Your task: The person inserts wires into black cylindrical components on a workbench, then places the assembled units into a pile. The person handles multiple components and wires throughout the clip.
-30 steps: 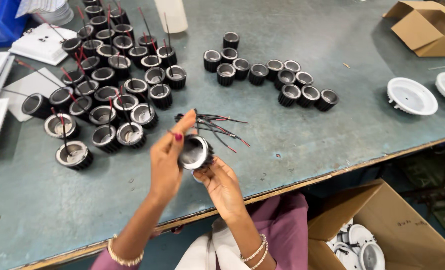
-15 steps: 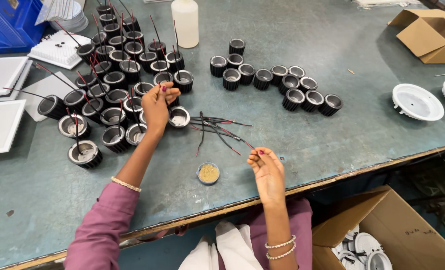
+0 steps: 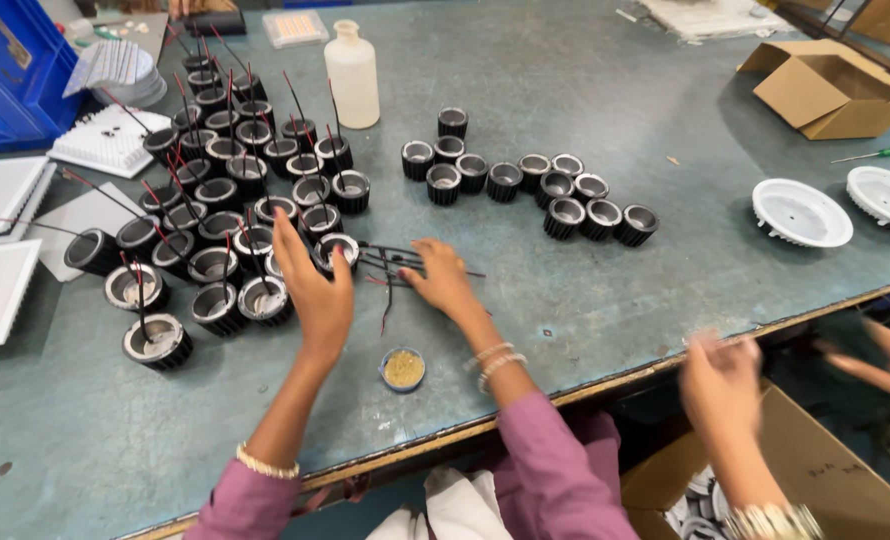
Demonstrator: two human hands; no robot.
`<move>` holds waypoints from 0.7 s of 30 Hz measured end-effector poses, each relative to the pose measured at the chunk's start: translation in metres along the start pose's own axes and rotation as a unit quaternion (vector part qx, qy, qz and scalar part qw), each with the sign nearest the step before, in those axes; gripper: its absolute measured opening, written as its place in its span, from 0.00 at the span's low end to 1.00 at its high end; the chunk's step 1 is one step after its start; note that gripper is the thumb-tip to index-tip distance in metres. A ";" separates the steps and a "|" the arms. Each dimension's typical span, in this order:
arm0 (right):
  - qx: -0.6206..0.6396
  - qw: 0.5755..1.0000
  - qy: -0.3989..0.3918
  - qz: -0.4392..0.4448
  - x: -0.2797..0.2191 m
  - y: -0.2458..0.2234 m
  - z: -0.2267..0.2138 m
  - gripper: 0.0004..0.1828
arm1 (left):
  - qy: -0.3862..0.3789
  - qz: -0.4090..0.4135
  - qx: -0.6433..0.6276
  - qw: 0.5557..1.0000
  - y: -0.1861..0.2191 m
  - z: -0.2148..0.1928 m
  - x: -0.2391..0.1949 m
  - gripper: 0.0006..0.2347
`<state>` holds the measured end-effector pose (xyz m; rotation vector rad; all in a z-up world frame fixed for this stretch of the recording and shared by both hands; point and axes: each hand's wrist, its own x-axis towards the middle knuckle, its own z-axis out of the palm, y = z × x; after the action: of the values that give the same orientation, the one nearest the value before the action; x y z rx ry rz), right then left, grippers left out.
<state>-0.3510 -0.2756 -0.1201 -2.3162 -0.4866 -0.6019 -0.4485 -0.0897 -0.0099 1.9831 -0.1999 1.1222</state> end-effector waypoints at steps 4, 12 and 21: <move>-0.082 0.996 -0.042 0.009 0.021 -0.001 0.028 0.16 | -0.041 0.024 -0.046 0.998 0.027 0.000 0.002 0.25; -0.119 0.992 -0.008 0.037 0.003 0.058 0.011 0.06 | -0.198 0.052 -0.059 0.977 -0.050 0.139 0.036 0.15; -0.145 0.962 -0.028 0.231 -0.035 0.072 -0.051 0.06 | -0.140 -0.149 -0.196 0.959 -0.108 0.295 0.050 0.29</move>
<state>-0.3588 -0.3676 -0.1429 -2.6047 0.1361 -0.3972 -0.1773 -0.2216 -0.1106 1.7327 -0.2410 0.5542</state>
